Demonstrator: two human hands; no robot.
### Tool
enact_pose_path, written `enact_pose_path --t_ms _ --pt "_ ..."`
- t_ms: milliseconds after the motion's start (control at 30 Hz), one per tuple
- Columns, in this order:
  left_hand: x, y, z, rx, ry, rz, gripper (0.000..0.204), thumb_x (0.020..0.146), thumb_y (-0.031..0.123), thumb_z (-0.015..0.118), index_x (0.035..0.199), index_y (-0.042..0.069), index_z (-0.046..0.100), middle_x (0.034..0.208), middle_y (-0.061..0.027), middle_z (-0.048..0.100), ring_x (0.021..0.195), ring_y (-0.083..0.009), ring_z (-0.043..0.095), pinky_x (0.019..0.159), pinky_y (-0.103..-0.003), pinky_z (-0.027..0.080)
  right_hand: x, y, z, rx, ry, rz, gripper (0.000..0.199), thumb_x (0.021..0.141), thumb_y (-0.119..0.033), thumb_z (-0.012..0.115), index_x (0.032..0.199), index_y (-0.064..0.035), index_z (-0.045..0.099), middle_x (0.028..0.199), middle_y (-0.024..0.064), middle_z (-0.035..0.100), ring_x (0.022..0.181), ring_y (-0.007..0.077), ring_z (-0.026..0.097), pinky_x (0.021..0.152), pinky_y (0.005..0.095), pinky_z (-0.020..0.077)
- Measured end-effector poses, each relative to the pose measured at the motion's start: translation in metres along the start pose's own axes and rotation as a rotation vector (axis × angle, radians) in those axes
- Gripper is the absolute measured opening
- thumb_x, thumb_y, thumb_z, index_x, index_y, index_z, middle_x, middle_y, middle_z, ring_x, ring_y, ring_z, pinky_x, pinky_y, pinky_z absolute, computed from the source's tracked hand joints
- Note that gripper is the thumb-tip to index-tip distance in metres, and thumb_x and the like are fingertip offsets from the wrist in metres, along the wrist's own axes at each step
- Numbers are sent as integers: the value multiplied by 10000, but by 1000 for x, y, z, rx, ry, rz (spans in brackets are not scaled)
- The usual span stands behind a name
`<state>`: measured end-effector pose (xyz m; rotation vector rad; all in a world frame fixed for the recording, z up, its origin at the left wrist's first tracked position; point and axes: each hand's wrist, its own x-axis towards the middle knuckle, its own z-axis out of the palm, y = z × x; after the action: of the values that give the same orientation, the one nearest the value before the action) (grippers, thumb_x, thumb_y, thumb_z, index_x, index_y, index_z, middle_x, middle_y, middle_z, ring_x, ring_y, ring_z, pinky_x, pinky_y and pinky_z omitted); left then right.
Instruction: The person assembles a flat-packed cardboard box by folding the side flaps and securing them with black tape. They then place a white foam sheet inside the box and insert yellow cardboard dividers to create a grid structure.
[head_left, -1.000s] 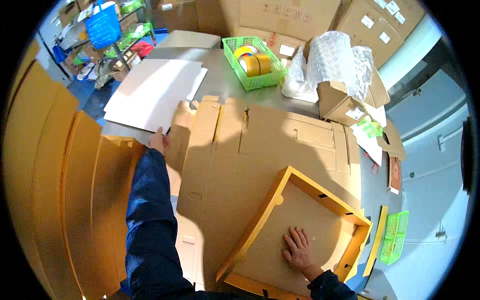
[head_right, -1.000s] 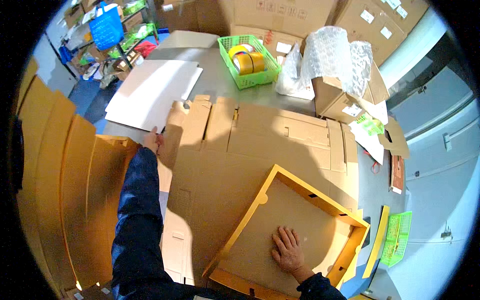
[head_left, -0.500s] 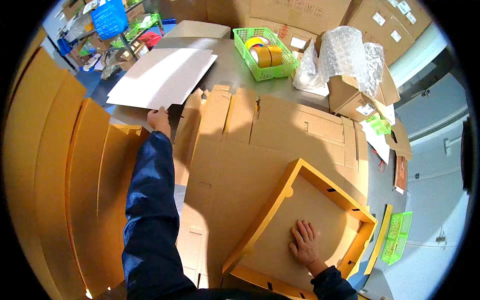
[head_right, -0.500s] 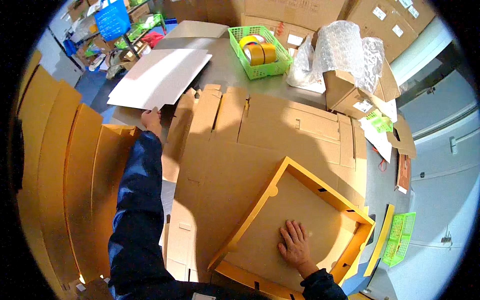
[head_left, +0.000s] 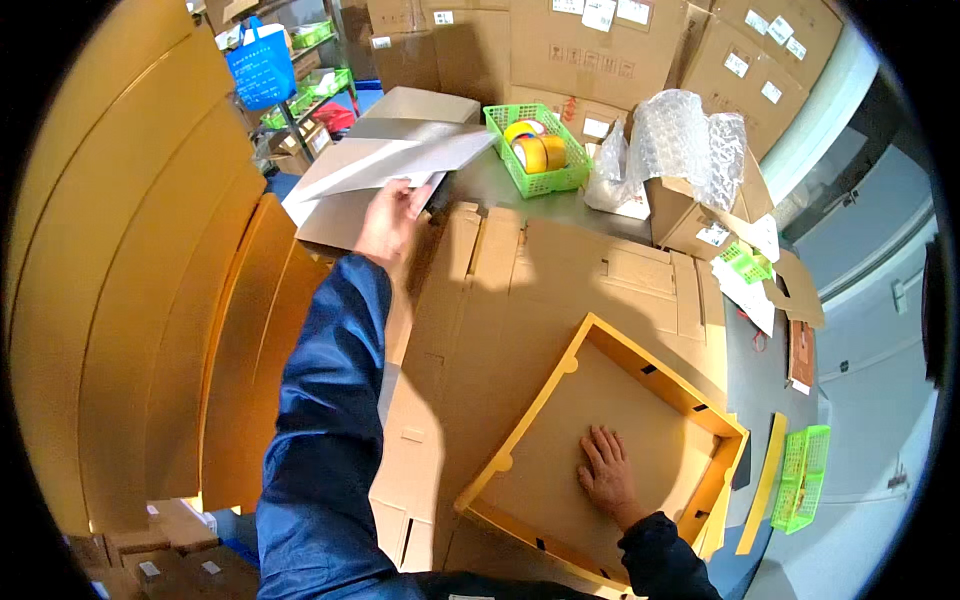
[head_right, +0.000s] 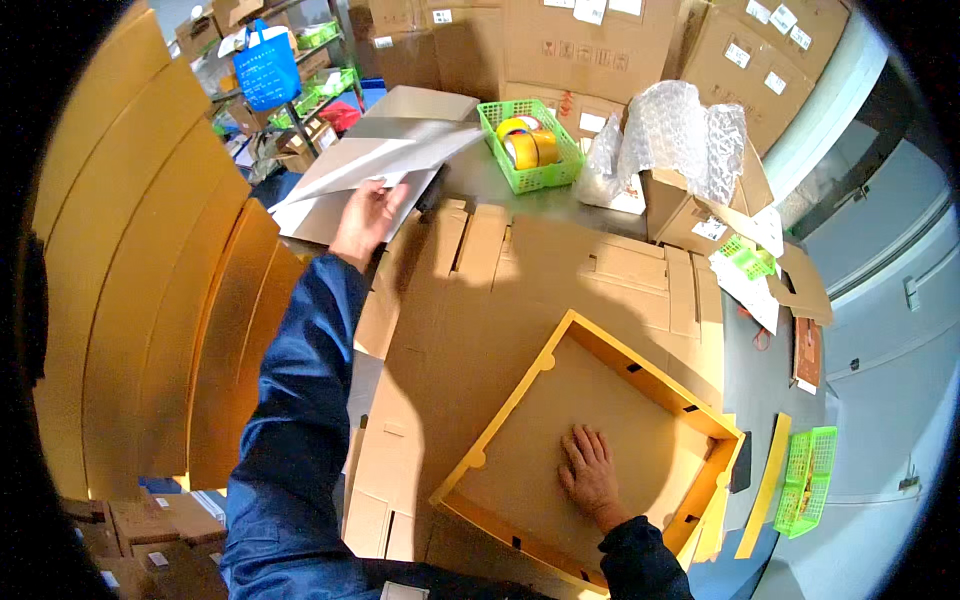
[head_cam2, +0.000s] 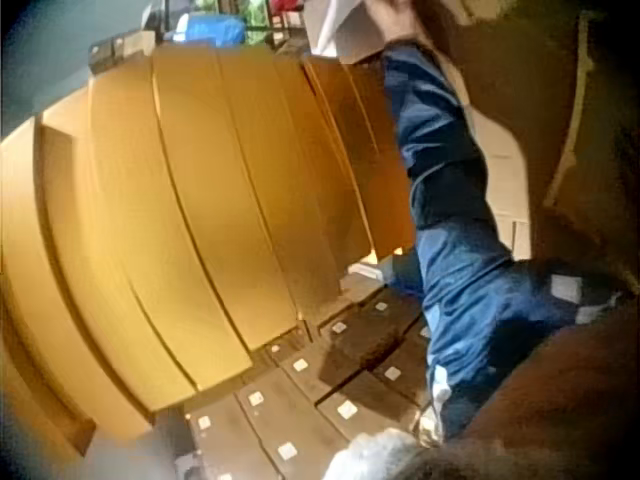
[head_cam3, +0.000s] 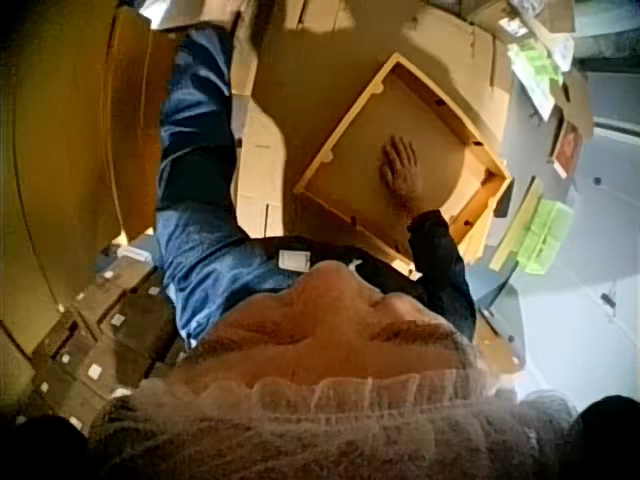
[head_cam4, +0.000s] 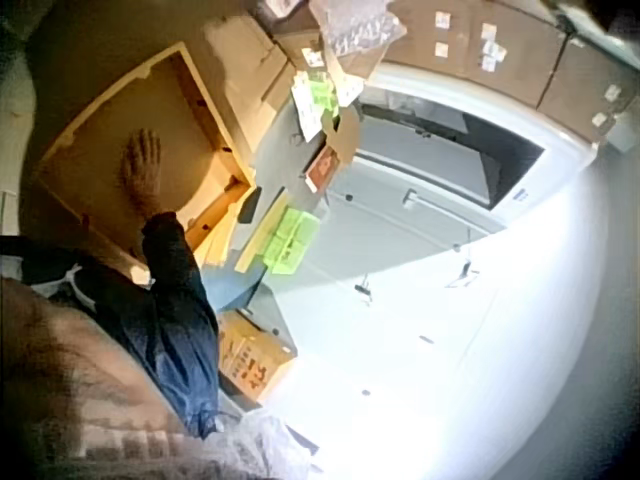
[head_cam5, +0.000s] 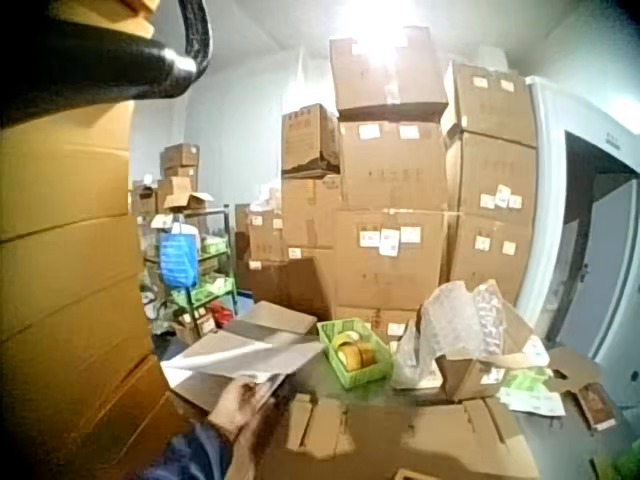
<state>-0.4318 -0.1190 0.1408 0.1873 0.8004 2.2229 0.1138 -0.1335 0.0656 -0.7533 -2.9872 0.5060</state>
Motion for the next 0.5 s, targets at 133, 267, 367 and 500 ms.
enact_pose_path --t_ms 133,267,367,500 --pt "-74 -57 72 -21 -174 8 72 834 29 519 819 -41 527 894 -136 584 821 -254 593 833 -323 512 -11 7 5 14 45 3 494 864 -256 522 1304 -52 428 1414 155 342 1318 335 292 1116 470 178" --pt "-195 -78 87 51 -257 -152 166 817 -36 475 938 44 555 909 -37 573 819 -132 549 711 -257 472 -2 16 21 256 116 90 482 882 -236 511 1306 -27 413 1405 202 330 1319 377 276 1099 479 218" --pt "-286 -78 104 289 -268 -177 191 816 -26 491 970 38 584 885 3 567 791 -106 526 724 -269 452 -36 46 40 332 598 273 496 877 -190 529 1316 -4 392 1384 254 328 1304 413 283 1084 471 251" --pt "-384 -38 84 903 -570 -211 302 822 -13 520 1117 15 581 999 5 609 865 -77 540 798 -257 439 -82 33 -120 233 1021 230 523 861 -133 535 1331 13 359 1405 254 302 1293 432 292 1069 479 245"
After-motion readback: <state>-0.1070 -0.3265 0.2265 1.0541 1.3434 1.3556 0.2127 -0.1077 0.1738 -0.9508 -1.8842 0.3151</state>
